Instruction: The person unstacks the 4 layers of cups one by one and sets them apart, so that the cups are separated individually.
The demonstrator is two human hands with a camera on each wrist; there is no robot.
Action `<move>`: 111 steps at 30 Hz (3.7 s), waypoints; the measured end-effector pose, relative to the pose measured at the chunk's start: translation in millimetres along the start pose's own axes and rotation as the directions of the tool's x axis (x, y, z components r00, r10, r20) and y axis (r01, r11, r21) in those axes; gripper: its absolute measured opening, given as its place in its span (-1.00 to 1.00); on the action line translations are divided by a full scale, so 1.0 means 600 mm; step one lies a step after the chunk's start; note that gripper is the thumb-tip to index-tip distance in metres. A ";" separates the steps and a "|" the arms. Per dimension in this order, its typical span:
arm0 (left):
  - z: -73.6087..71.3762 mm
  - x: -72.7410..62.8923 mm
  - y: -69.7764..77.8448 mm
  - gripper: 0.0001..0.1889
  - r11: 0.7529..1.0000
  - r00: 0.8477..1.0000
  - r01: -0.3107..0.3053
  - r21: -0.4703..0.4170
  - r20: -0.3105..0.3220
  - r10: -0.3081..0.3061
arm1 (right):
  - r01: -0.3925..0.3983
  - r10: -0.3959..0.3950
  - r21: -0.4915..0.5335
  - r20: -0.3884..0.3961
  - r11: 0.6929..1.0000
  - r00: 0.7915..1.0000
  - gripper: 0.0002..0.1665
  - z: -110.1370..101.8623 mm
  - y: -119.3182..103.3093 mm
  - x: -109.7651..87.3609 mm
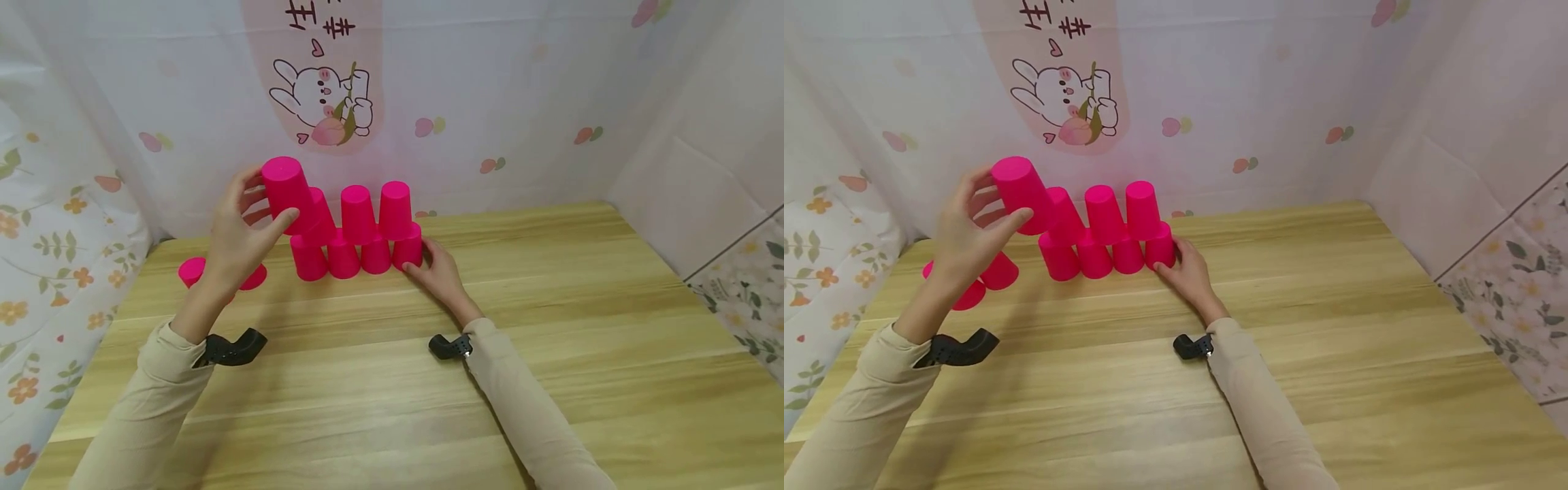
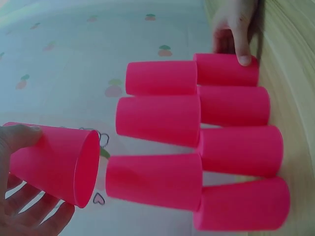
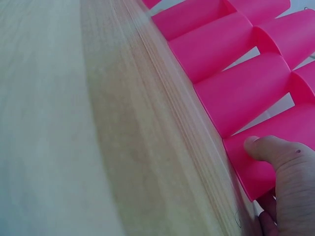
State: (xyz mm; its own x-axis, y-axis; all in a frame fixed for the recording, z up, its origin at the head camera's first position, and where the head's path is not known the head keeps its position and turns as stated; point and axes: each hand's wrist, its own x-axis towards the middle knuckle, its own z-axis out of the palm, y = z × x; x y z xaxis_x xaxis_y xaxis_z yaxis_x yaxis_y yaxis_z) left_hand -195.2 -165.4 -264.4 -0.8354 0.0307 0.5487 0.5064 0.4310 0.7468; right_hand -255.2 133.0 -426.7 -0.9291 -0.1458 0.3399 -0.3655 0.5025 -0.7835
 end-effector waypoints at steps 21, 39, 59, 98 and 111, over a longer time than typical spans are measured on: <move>-0.076 -0.074 -0.074 -0.36 0.980 0.986 0.129 0.150 -0.123 -0.111 | -0.037 0.037 -0.021 0.022 0.999 0.999 -0.26 -0.002 0.003 0.005; -0.119 -0.139 -0.128 -0.36 0.947 0.944 0.280 0.158 -0.224 -0.242 | -0.027 0.027 -0.008 0.020 1.000 0.999 -0.26 -0.001 0.003 0.004; -0.135 -0.172 -0.166 -0.37 0.950 0.917 0.288 0.117 -0.321 -0.238 | -0.016 0.016 -0.006 0.016 1.000 1.000 -0.27 -0.001 0.002 0.006; -0.079 -0.157 -0.203 -0.38 0.936 0.942 0.271 0.227 -0.263 -0.208 | -0.024 0.024 -0.015 0.018 1.000 1.000 -0.27 0.001 0.001 0.005; -0.072 -0.147 -0.211 -0.39 0.921 0.931 0.317 0.228 -0.259 -0.257 | -0.029 0.029 -0.003 0.017 1.000 0.999 -0.29 0.002 -0.001 0.005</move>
State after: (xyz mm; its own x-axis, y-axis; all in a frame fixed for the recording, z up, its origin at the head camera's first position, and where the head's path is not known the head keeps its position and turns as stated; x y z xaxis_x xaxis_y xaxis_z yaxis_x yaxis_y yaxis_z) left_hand -176.5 -261.4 -391.2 -0.8527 -0.3155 0.4164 0.1524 0.6122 0.7759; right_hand -257.7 131.1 -426.1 -0.9401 -0.1452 0.3084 -0.3383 0.5088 -0.7916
